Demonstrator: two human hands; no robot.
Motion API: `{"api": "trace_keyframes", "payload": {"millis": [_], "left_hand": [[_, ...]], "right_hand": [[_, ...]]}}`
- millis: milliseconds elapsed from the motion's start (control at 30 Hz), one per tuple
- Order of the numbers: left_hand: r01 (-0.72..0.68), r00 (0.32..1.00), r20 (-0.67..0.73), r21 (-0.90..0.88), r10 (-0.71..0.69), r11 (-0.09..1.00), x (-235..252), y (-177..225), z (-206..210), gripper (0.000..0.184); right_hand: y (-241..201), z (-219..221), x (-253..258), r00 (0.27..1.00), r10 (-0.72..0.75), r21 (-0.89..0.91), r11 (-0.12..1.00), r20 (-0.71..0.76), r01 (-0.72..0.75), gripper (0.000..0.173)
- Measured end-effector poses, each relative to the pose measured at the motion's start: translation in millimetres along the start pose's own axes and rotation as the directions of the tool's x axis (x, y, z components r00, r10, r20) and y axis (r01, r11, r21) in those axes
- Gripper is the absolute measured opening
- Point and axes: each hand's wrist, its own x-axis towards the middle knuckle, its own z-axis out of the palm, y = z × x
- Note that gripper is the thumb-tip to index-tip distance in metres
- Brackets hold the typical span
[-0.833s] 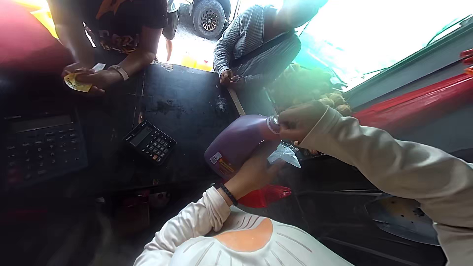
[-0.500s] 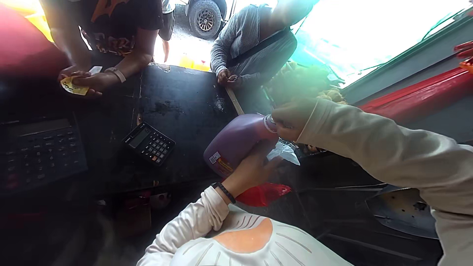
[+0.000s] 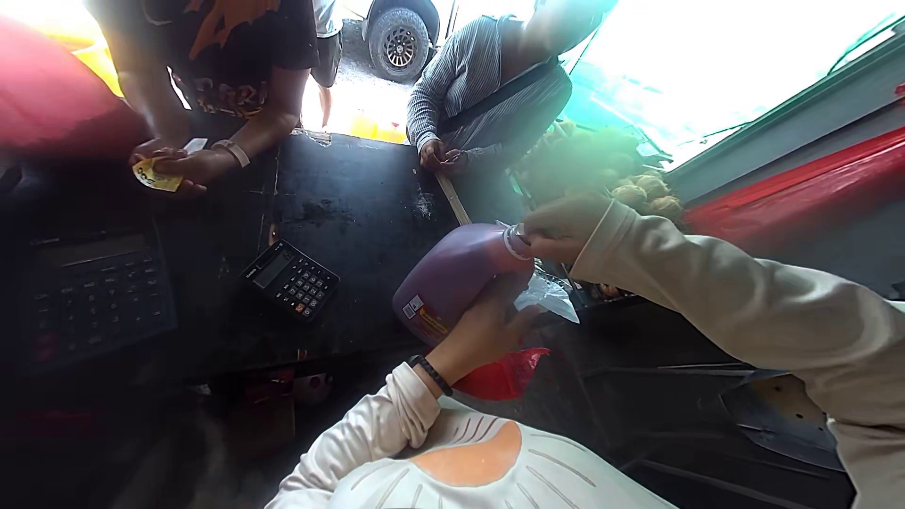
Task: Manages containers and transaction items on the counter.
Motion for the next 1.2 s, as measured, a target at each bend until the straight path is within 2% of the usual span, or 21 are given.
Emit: {"api": "trace_keyframes", "payload": {"millis": [100,167,200,267,300,333,367,433,467,500,533,567,600,700,800,900,967,1067,1133,1200], "left_hand": [[0.007,1.000,-0.004,0.001,-0.007,1.000,-0.3,-0.3,-0.1,0.053],[0.013,1.000,0.004,0.002,-0.013,1.000,-0.6,0.3,-0.8,0.054],[0.015,1.000,0.007,0.000,-0.015,1.000,-0.9,0.5,-1.0,0.053],[0.011,1.000,0.016,-0.005,-0.011,1.000,-1.4,0.9,-2.0,0.053],[0.003,1.000,0.015,-0.010,-0.003,1.000,-1.8,1.2,-2.4,0.052],[-0.001,1.000,0.016,-0.011,0.002,1.000,-1.8,1.0,-2.6,0.052],[-0.002,1.000,0.017,-0.010,0.003,1.000,-1.6,0.4,-2.6,0.052],[-0.014,1.000,0.006,-0.008,0.014,1.000,-1.9,-1.6,-1.3,0.051],[-0.019,1.000,0.003,-0.003,0.019,1.000,-2.0,-2.6,-0.7,0.051],[-0.025,1.000,-0.001,0.002,0.025,1.000,-1.8,-3.4,-0.6,0.050],[-0.031,1.000,-0.004,0.007,0.031,0.999,-2.1,-3.3,-0.8,0.050],[-0.032,0.999,-0.007,0.010,0.032,0.999,-2.6,-2.9,-0.6,0.050],[-0.029,1.000,-0.009,0.013,0.029,1.000,-2.8,-2.4,-0.6,0.051],[-0.026,0.999,-0.019,0.015,0.026,1.000,-3.1,-0.7,-0.6,0.050],[-0.035,0.999,-0.032,0.020,0.036,0.999,-3.5,-2.8,0.7,0.049],[-0.024,0.999,-0.038,0.018,0.024,1.000,-3.4,-2.9,1.5,0.052],[-0.021,0.999,-0.044,0.019,0.022,1.000,-3.2,-2.8,2.0,0.053],[-0.047,0.997,-0.057,0.019,0.048,0.999,-2.8,-3.7,3.0,0.052],[-0.066,0.995,-0.069,0.011,0.067,0.998,-2.9,-4.2,3.9,0.052],[-0.064,0.996,-0.066,0.009,0.065,0.998,-3.3,-3.8,3.6,0.052]], "right_hand": [[4.1,-1.9,-4.0,0.994,0.111,0.147,0.983,0.009,-0.111,0.017],[6.0,-3.1,-6.9,0.973,0.221,0.315,0.921,0.068,-0.231,0.018],[4.6,-3.6,-8.6,0.952,0.286,0.440,0.844,0.111,-0.305,0.019],[-7.6,-5.1,-11.6,0.902,0.389,0.699,0.593,0.184,-0.399,0.017],[-17.1,-6.5,-12.5,0.877,0.434,0.770,0.482,0.206,-0.419,0.018],[-16.2,-2.3,-15.7,0.873,0.444,0.813,0.420,0.203,-0.403,0.016],[-3.4,9.3,-20.9,0.896,0.414,0.844,0.412,0.163,-0.344,0.012],[24.7,39.0,-32.0,0.957,0.288,0.867,0.486,-0.043,-0.108,0.011],[34.5,52.8,-35.8,0.960,0.199,0.837,0.544,-0.198,0.060,0.014],[22.2,49.0,-36.1,0.938,0.204,0.769,0.632,-0.282,0.093,0.013],[-17.2,17.0,-34.8,0.915,0.377,0.677,0.712,-0.142,-0.188,0.008],[-45.0,0.7,-31.6,0.867,0.482,0.593,0.737,-0.126,-0.324,0.010],[-59.2,-4.2,-30.3,0.835,0.525,0.539,0.757,-0.167,-0.368,0.012],[-63.5,0.4,-31.7,0.822,0.489,0.467,0.823,-0.291,-0.324,0.016],[-58.0,0.2,-30.4,0.847,0.446,0.423,0.853,-0.288,-0.306,0.020],[-54.7,-2.7,-28.8,0.864,0.434,0.475,0.835,-0.257,-0.278,0.012],[-51.8,-0.1,-27.1,0.856,0.465,0.621,0.745,-0.226,-0.241,0.005],[-51.0,11.6,-25.0,0.821,0.543,0.871,0.474,-0.175,-0.128,0.014],[-53.8,20.5,-25.6,0.784,0.596,0.936,0.347,-0.175,-0.055,0.019],[-58.0,30.9,-26.7,0.734,0.650,0.963,0.268,-0.197,0.021,0.020]]}}
